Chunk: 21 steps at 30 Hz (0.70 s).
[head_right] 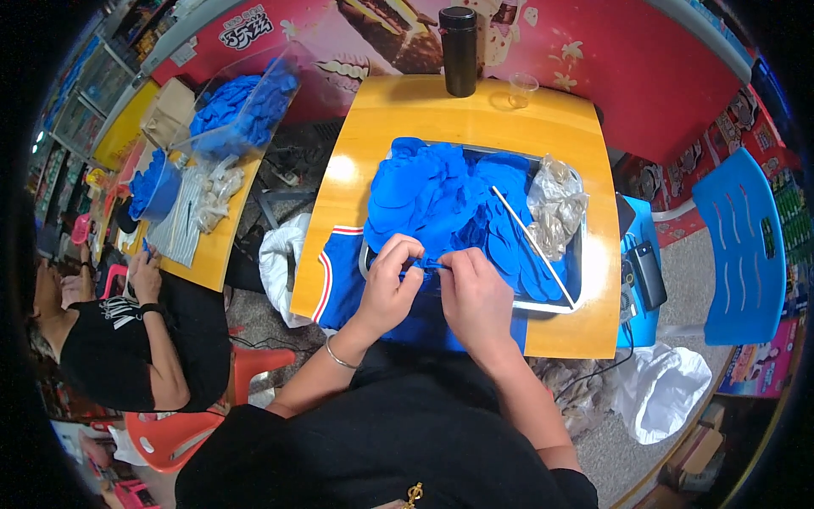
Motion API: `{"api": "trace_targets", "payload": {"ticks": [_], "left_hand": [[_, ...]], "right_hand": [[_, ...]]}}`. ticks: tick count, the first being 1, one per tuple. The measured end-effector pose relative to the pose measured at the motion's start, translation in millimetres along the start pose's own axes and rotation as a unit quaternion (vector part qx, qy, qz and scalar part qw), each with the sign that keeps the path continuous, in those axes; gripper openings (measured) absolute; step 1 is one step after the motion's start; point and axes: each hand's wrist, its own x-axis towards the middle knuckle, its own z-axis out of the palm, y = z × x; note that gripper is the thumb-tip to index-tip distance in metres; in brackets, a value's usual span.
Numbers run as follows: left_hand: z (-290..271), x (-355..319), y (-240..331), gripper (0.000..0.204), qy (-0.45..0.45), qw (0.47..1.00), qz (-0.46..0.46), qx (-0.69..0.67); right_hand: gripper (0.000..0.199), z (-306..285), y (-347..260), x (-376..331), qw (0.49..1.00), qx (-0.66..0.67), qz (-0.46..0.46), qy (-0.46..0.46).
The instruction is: Assembling blue fabric pieces by applying glue with a stick and joining them together.
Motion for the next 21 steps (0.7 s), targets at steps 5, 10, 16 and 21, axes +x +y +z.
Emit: {"api": "trace_targets", "payload": {"ticks": [5,10,16,21], "left_hand": [[-2.2,-0.1,-7.3,0.013,-0.063,0.993,-0.025,-0.098],[-6.7,-0.3,-14.5,0.011,-0.114,0.965,-0.094,-0.217],[-0.1,-3.2,-8.7,0.010,0.015,0.988,-0.105,-0.109],[-1.9,-0.9,-2.8,0.006,-0.019,0.988,-0.110,-0.108]], "right_hand": [[0.016,3.8,-0.1,4.1,0.998,-0.033,-0.016,0.052],[0.018,-0.2,0.9,6.7,0.998,-0.014,-0.045,0.035],[0.007,-1.1,10.5,2.7,0.998,0.052,-0.016,-0.027],[0.006,-3.1,16.0,0.1,0.970,0.217,0.066,-0.089]]}}
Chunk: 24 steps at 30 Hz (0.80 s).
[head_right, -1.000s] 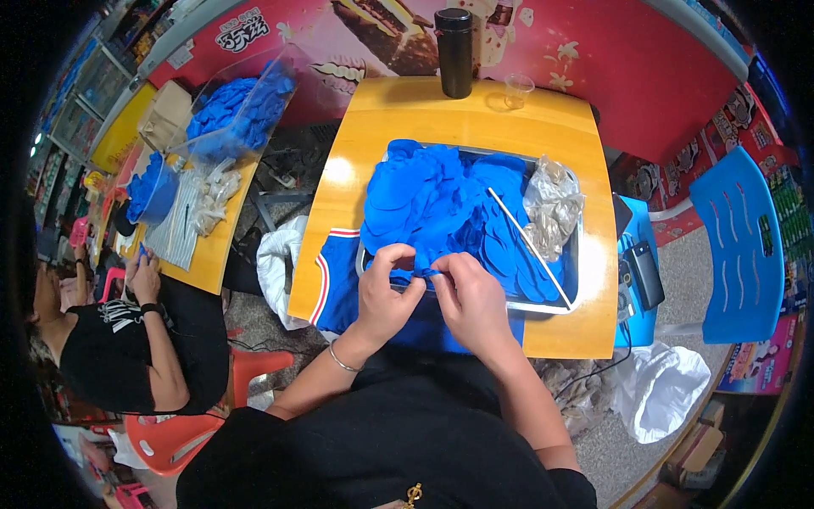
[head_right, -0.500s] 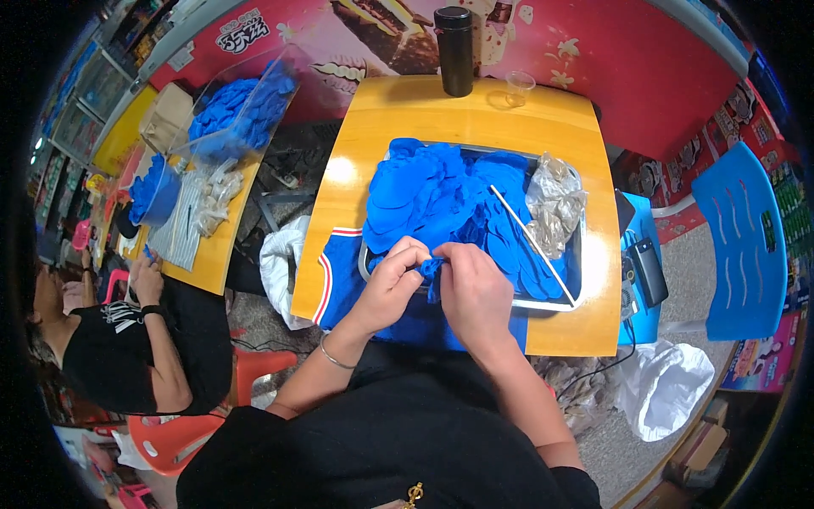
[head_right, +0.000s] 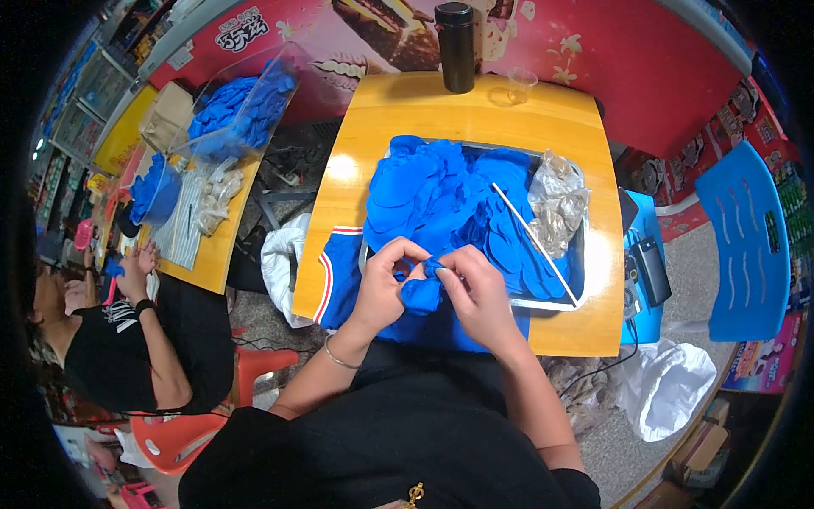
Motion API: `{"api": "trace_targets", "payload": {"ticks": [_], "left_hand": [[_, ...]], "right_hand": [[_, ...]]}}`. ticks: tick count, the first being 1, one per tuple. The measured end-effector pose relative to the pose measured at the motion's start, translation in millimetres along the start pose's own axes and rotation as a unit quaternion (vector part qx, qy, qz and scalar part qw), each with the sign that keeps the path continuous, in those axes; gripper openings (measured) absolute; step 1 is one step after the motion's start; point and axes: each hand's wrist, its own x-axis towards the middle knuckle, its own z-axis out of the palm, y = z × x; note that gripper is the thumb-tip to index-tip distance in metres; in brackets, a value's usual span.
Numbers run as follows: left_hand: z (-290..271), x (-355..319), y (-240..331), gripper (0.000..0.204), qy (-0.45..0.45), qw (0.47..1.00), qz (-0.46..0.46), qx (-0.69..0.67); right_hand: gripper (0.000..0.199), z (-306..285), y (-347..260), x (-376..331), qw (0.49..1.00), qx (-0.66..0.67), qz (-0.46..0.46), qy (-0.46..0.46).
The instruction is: Assembling blue fabric pieces by applying glue with a stick and joining them together.
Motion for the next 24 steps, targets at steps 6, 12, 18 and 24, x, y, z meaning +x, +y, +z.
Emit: {"api": "trace_targets", "payload": {"ticks": [6,12,18,24], "left_hand": [[0.8,-4.9,-18.5,0.008,-0.058,0.971,-0.117,-0.198],[6.8,-10.0,-21.9,0.008,-0.004,0.982,-0.059,-0.179],[4.9,-6.7,-9.0,0.012,0.010,0.999,0.040,-0.021],[5.9,-9.2,-13.8,0.013,-0.022,0.999,-0.023,-0.019]], "right_hand": [[0.006,1.4,-4.4,3.8,0.995,-0.063,-0.034,0.068],[0.008,3.9,-5.0,-0.9,0.986,-0.123,-0.056,0.093],[0.009,8.2,-9.6,-7.5,0.994,-0.083,-0.041,0.065],[0.013,7.5,-2.4,-4.7,0.966,-0.211,-0.078,0.124]]}}
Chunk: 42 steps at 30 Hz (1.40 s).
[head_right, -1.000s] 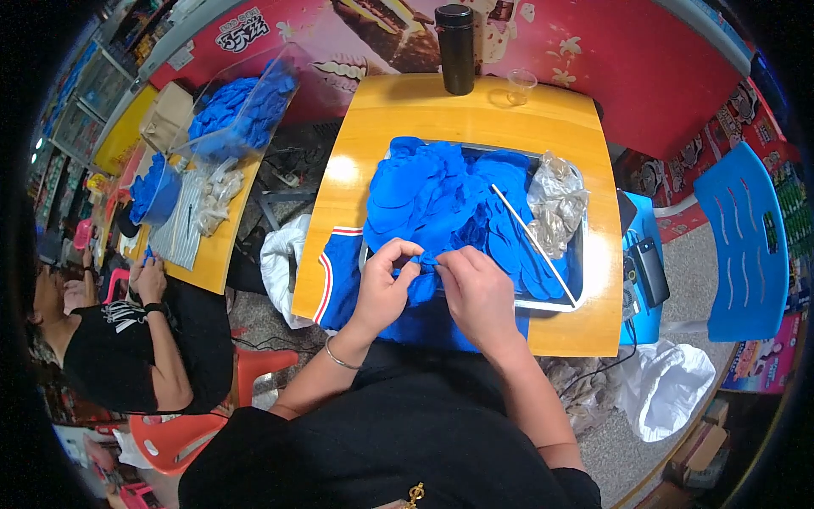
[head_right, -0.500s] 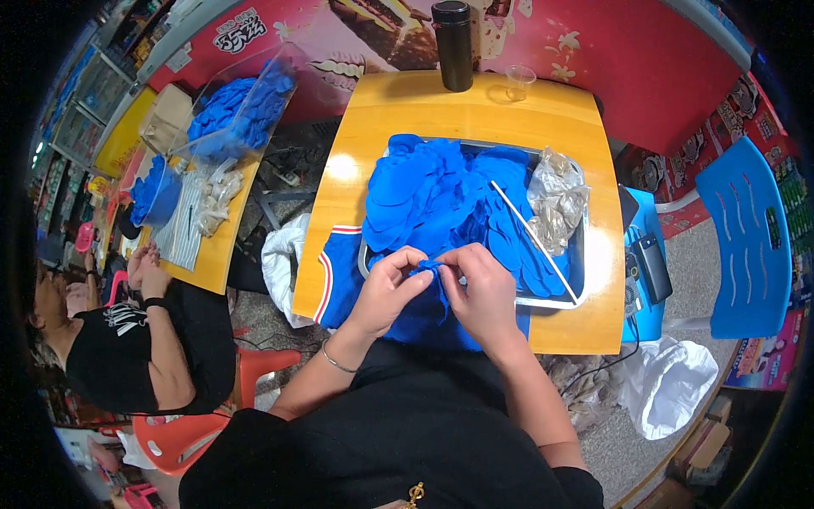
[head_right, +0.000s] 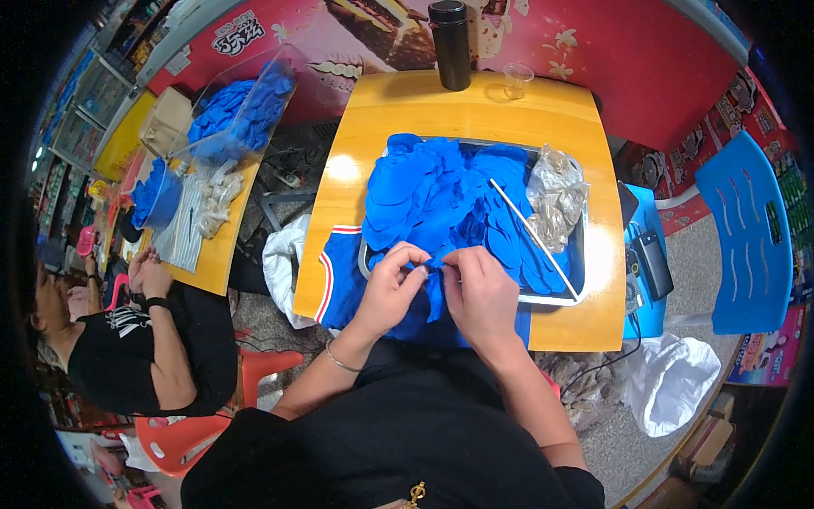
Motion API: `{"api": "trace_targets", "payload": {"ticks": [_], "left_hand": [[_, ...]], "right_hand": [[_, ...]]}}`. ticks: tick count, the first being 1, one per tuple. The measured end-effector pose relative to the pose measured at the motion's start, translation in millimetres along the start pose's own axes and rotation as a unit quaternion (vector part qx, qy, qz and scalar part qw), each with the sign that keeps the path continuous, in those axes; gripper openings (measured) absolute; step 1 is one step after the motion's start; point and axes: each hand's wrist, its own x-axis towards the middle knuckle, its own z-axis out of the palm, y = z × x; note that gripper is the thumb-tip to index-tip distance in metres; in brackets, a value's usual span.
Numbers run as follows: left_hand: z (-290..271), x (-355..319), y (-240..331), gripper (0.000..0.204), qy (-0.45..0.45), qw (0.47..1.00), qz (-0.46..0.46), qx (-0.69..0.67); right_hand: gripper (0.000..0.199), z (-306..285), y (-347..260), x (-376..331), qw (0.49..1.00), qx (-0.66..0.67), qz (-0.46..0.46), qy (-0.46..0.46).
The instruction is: Assembling blue fabric pieces by applying glue with a stick and joining them together.
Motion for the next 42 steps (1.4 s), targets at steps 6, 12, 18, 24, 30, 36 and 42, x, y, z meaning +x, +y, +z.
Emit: {"api": "trace_targets", "payload": {"ticks": [6,12,18,24,30,36,42], "left_hand": [[-15.4,1.5,-4.7,0.012,-0.166,0.917,-0.210,-0.294],[-11.2,-1.7,-5.5,0.014,-0.123,0.884,-0.214,-0.396],[-12.3,-0.5,-4.2,0.016,-0.121,0.948,-0.185,-0.229],[-17.7,1.6,5.1,0.013,-0.203,0.869,-0.280,-0.355],[6.0,-7.8,-8.7,0.012,-0.060,0.946,-0.111,-0.300],[14.8,-8.8,-12.7,0.013,0.001,0.949,-0.093,-0.301],[13.0,-10.0,-11.8,0.010,-0.043,0.917,-0.111,-0.380]], "right_hand": [[0.016,5.0,5.1,-3.3,1.000,-0.026,-0.013,-0.003],[0.016,6.7,8.5,-0.3,0.999,0.025,0.020,-0.034],[0.011,5.0,15.8,-8.8,0.979,0.106,0.136,-0.112],[0.012,9.1,19.8,-11.9,0.942,0.252,0.199,-0.092],[0.008,11.9,8.8,-13.8,0.994,0.057,0.089,-0.030],[0.009,7.1,10.0,-12.0,0.974,0.162,0.157,-0.035],[0.011,12.1,11.2,-8.9,0.994,0.087,0.052,0.033]]}}
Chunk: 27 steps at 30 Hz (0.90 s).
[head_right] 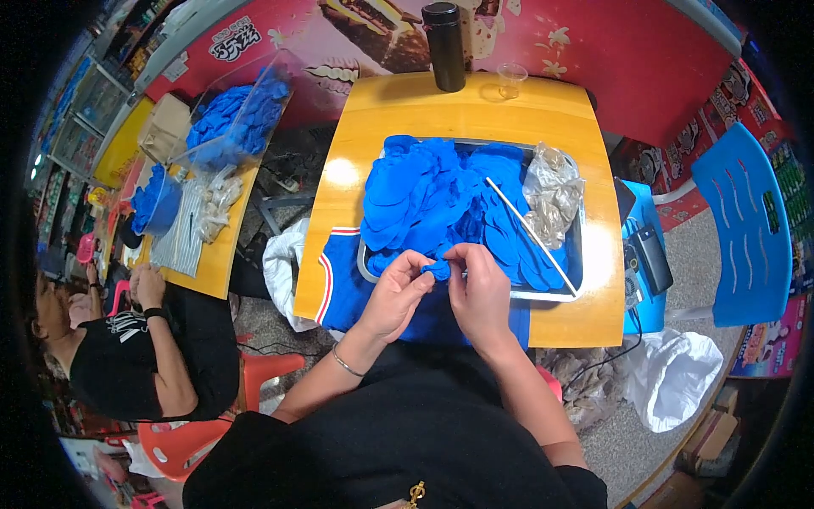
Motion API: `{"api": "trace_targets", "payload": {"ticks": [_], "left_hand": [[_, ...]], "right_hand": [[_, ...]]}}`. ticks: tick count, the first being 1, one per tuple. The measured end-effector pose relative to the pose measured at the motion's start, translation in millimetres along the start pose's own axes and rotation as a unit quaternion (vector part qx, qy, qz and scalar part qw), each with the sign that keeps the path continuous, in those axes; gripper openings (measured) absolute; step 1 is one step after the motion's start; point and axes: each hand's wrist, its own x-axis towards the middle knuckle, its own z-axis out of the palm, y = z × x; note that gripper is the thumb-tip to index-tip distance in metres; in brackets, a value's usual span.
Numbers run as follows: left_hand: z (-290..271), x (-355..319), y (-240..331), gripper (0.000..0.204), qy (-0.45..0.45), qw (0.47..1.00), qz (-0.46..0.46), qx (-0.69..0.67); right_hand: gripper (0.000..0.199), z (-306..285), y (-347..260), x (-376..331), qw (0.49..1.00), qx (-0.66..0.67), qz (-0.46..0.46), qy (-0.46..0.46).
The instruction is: Assembling blue fabric pieces by applying glue with a stick and joining them together.
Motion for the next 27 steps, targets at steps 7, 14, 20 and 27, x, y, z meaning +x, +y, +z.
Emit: {"api": "trace_targets", "payload": {"ticks": [7,14,20,27], "left_hand": [[-6.2,0.6,19.0,0.011,-0.048,0.995,-0.074,0.052],[-3.4,5.4,22.6,0.014,-0.070,0.816,0.205,0.536],[-3.4,3.4,22.5,0.021,-0.037,0.977,0.014,0.210],[7.7,5.1,5.2,0.014,0.070,0.923,0.100,0.365]], "right_hand": [[0.012,0.5,-7.3,3.4,0.983,0.147,0.099,-0.042],[0.015,-2.2,-4.3,2.4,0.998,0.062,-0.011,-0.026],[0.016,-0.9,-11.1,5.6,0.995,0.016,-0.095,-0.019],[0.014,-1.9,-4.3,1.2,0.991,0.110,0.026,-0.065]]}}
